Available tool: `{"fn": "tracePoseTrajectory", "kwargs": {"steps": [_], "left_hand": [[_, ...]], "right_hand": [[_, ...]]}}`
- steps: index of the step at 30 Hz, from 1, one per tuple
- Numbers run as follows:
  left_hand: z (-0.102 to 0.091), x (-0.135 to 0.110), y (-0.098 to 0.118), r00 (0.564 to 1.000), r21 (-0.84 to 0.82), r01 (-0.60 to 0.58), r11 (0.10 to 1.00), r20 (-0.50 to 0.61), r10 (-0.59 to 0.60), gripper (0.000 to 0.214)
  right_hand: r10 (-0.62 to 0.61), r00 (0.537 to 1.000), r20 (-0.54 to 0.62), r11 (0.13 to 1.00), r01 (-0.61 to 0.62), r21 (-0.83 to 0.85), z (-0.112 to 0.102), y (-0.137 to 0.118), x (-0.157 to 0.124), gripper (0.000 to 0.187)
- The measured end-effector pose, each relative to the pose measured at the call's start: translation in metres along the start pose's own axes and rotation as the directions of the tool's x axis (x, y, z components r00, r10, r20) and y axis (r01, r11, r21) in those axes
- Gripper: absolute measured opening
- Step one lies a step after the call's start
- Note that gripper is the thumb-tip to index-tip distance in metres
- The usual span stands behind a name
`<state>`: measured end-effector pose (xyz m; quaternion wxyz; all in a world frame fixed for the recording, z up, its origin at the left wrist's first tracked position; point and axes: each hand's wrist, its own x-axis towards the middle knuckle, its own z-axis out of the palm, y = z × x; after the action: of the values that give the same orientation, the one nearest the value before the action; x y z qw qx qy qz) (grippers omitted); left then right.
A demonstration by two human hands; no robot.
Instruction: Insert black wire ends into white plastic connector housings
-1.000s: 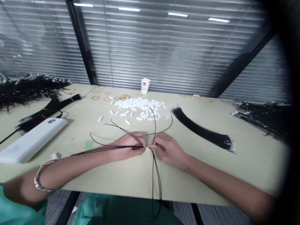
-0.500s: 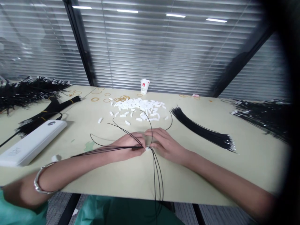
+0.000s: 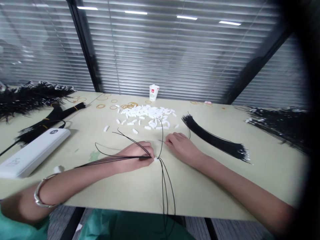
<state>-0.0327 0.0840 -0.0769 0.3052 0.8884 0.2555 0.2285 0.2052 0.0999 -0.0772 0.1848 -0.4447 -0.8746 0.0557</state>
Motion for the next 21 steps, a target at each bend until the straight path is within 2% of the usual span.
{"fn": "tracePoseTrajectory", "kwargs": {"steps": [5, 7, 8, 9, 11, 12, 14, 16, 17, 19, 21], "left_hand": [[-0.01, -0.003, 0.012, 0.998, 0.097, -0.023, 0.995, 0.066, 0.017, 0.011], [-0.013, -0.004, 0.016, 0.996, 0.145, -0.034, 0.989, 0.083, 0.023, 0.013], [-0.013, -0.004, 0.017, 0.996, 0.17, -0.043, 0.984, 0.09, 0.028, 0.013], [-0.013, -0.004, 0.018, 0.995, 0.198, -0.053, 0.979, 0.098, 0.034, 0.013], [-0.012, -0.004, 0.017, 0.993, 0.266, -0.074, 0.961, 0.105, 0.048, 0.014], [-0.01, -0.004, 0.017, 0.993, 0.304, -0.084, 0.949, 0.104, 0.055, 0.015], [-0.006, -0.005, 0.015, 0.992, 0.379, -0.105, 0.919, 0.101, 0.072, 0.017], [-0.002, -0.005, 0.012, 0.991, 0.441, -0.125, 0.889, 0.092, 0.094, 0.019], [0.0, -0.005, 0.01, 0.991, 0.466, -0.134, 0.875, 0.085, 0.106, 0.019], [0.004, -0.006, 0.006, 0.989, 0.506, -0.147, 0.85, 0.068, 0.131, 0.021], [0.008, -0.006, 0.001, 0.986, 0.533, -0.164, 0.83, 0.055, 0.16, 0.018]], "right_hand": [[0.107, 0.978, -0.181, 0.992, -0.093, 0.085, -0.029, -0.006, -0.005, 0.021], [0.144, 0.956, -0.256, 0.965, -0.078, 0.251, -0.044, -0.006, -0.005, 0.023], [0.17, 0.946, -0.277, 0.921, -0.053, 0.386, -0.051, -0.005, -0.004, 0.022], [0.203, 0.938, -0.281, 0.844, -0.022, 0.536, -0.056, -0.004, -0.004, 0.022], [0.289, 0.927, -0.238, 0.609, 0.013, 0.793, -0.063, -0.001, -0.001, 0.021], [0.331, 0.923, -0.194, 0.494, 0.006, 0.869, -0.065, 0.0, 0.0, 0.021], [0.39, 0.914, -0.11, 0.318, -0.022, 0.948, -0.064, -0.001, 0.001, 0.017], [0.394, 0.918, -0.054, 0.235, -0.044, 0.971, -0.06, -0.007, 0.0, 0.013], [0.369, 0.929, -0.037, 0.228, -0.052, 0.972, -0.057, -0.013, -0.001, 0.015], [0.277, 0.961, -0.013, 0.275, -0.067, 0.959, -0.052, -0.031, -0.004, 0.018], [0.152, 0.988, 0.014, 0.394, -0.073, 0.916, -0.047, -0.052, -0.007, 0.014]]}}
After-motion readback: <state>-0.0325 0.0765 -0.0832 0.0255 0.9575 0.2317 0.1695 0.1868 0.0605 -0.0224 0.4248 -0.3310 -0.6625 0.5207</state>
